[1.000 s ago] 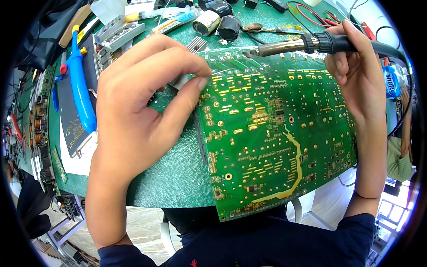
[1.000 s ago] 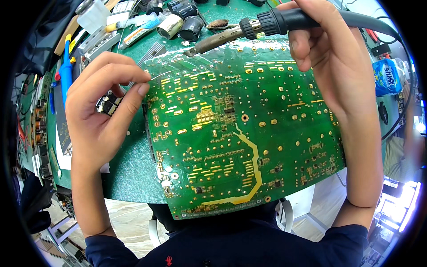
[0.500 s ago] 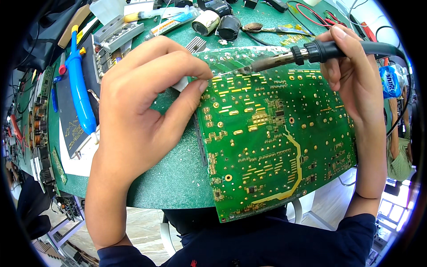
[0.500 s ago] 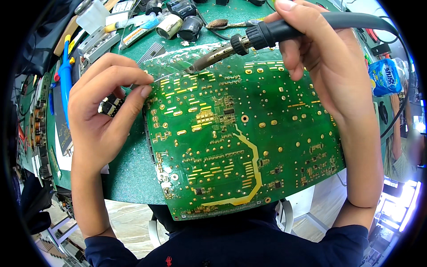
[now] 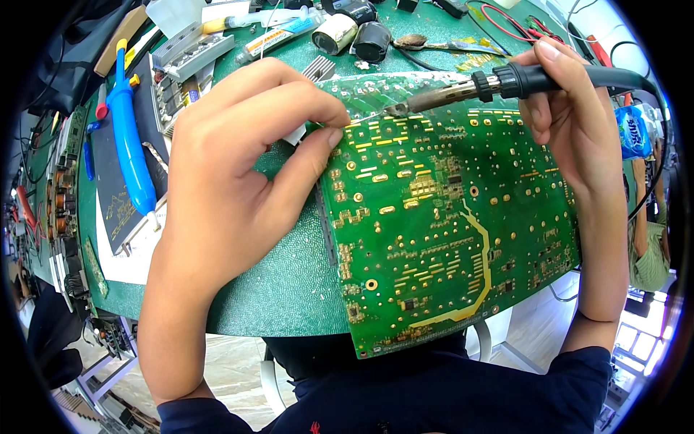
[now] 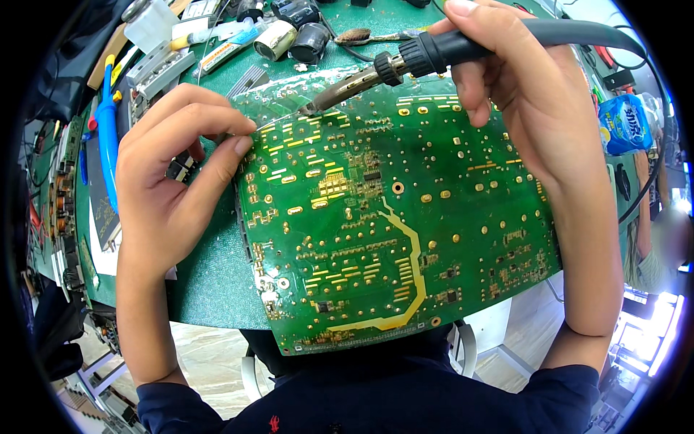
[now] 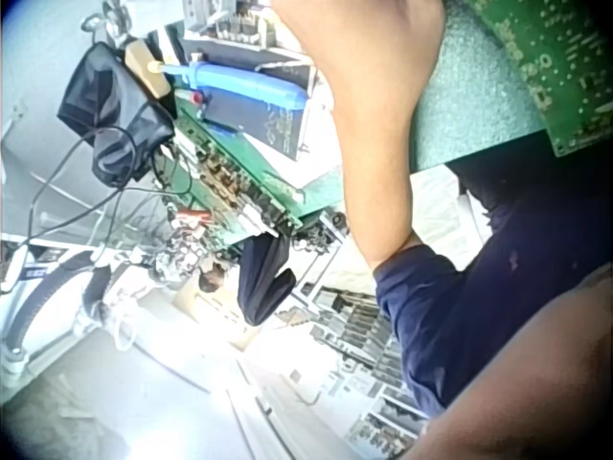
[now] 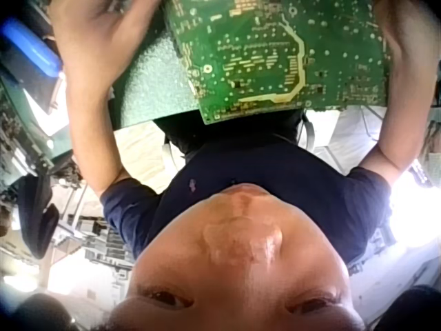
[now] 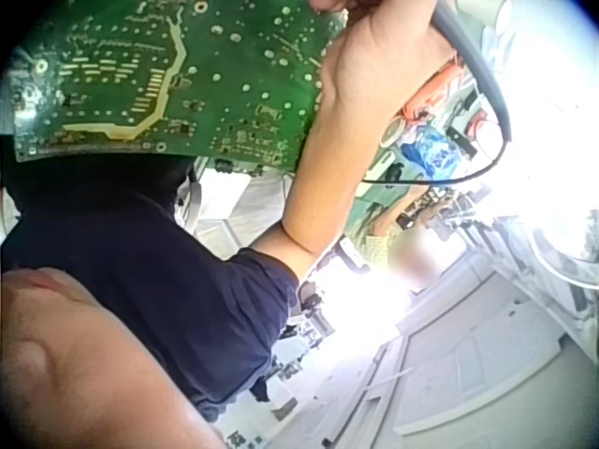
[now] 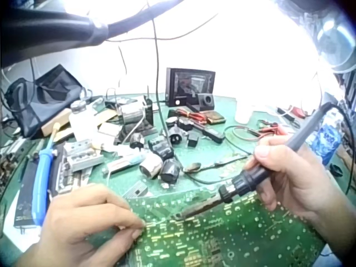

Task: The person uses a soldering iron and solder wire to apply solder to various points on a large green circuit board. They also use a blue desoldering pump to remove excess solder and a small orange-handled screwdriver to work on a component at the edge of the board.

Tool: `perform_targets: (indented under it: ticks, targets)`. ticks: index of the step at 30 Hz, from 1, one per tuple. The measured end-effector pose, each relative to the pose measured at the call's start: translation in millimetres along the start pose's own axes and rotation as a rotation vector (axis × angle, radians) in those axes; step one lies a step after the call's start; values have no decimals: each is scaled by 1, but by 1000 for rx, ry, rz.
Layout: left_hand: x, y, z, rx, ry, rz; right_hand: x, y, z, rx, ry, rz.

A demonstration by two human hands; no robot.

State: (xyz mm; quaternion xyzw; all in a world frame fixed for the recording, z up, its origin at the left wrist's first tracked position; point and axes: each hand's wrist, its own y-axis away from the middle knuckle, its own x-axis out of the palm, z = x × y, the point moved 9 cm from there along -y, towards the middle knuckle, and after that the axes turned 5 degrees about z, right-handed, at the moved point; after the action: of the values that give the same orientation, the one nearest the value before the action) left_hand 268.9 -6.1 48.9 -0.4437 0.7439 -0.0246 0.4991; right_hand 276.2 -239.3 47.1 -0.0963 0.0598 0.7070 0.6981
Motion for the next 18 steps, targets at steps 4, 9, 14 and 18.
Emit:
perform_targets:
  ticks: [4,9,14,18]
  targets:
    - [3,0,2,-9,18,3,-1,-2,-2,7,-3,16]
    - [3,0,2,-8,22,10,-3,-2,-5,32,-26,-26]
    - [6,-1,1,7,23,19,-3,-3,-7,44,-25,-17]
    - [5,-1,0,0,13,12,-5,-2,-7,45,-13,-18]
